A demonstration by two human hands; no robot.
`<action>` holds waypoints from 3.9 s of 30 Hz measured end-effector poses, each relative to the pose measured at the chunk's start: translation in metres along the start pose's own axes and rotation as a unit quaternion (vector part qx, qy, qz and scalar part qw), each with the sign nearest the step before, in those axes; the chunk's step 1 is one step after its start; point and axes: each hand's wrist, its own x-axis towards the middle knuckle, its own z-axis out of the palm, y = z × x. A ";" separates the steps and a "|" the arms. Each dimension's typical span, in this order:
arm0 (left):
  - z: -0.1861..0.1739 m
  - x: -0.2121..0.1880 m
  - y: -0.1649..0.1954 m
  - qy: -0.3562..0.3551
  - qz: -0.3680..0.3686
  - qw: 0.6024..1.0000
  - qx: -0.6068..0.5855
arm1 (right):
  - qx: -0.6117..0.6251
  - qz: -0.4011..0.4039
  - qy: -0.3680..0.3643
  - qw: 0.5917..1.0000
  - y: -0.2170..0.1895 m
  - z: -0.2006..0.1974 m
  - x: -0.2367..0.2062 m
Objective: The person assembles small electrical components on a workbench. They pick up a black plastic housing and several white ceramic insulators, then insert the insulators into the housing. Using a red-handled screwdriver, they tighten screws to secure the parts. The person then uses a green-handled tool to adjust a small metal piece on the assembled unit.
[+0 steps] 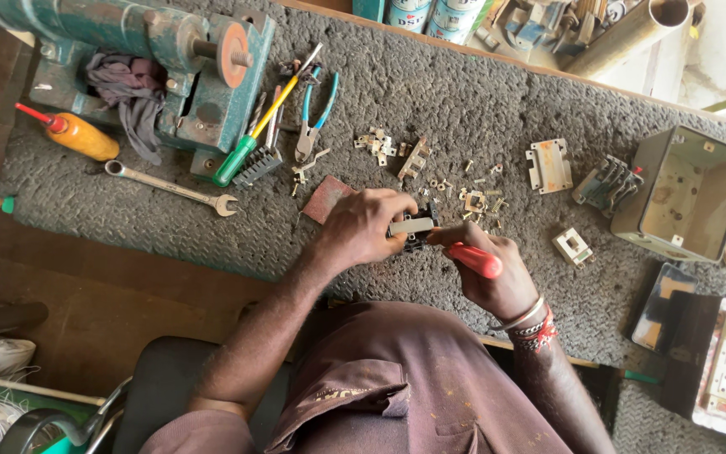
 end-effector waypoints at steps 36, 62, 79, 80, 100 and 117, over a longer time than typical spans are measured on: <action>0.011 -0.001 -0.004 -0.015 -0.009 0.999 0.049 | 0.171 -0.060 0.096 0.979 0.007 -0.012 -0.013; 0.005 -0.003 -0.001 -0.014 -0.033 0.999 0.025 | 0.331 -0.038 0.168 0.928 0.035 -0.005 -0.030; 0.010 -0.001 -0.008 -0.005 -0.012 0.999 0.029 | -0.014 -0.088 0.116 0.989 -0.012 0.016 -0.020; 0.010 -0.001 -0.008 -0.007 -0.014 0.999 0.027 | 0.000 -0.083 0.120 0.989 -0.013 0.016 -0.021; 0.007 0.001 -0.005 -0.025 -0.029 0.999 0.026 | 0.269 -0.083 0.166 0.945 0.024 -0.003 -0.039; 0.006 -0.004 -0.003 0.020 -0.017 0.999 0.020 | 0.355 0.004 0.223 0.908 0.013 -0.005 -0.047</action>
